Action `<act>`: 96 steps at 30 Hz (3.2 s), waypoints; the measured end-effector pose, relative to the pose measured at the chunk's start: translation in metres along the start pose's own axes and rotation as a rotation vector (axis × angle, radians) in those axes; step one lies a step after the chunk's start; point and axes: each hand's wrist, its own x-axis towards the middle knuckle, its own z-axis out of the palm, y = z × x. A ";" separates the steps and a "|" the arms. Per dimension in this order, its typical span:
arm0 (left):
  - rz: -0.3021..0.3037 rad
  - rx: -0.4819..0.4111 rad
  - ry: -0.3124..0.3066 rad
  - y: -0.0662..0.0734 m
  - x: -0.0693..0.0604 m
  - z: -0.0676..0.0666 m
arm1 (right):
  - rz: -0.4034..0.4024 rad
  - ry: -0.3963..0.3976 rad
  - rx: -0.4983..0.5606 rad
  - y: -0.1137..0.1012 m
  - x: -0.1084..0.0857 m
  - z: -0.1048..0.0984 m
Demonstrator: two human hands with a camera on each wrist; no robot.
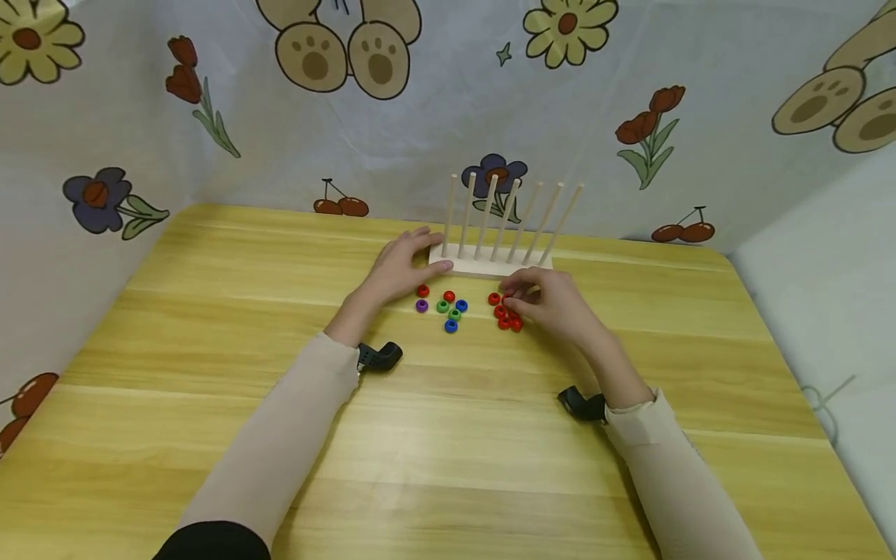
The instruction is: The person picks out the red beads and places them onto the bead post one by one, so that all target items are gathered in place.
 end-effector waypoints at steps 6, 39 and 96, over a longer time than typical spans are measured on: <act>-0.020 0.010 -0.009 -0.003 -0.001 0.003 | -0.003 0.023 0.013 0.003 -0.003 0.002; 0.001 0.012 -0.014 0.000 -0.002 -0.002 | -0.224 0.431 0.070 -0.056 0.020 -0.040; 0.024 0.029 -0.015 -0.003 0.000 0.003 | -0.423 0.653 -0.133 -0.100 0.069 -0.028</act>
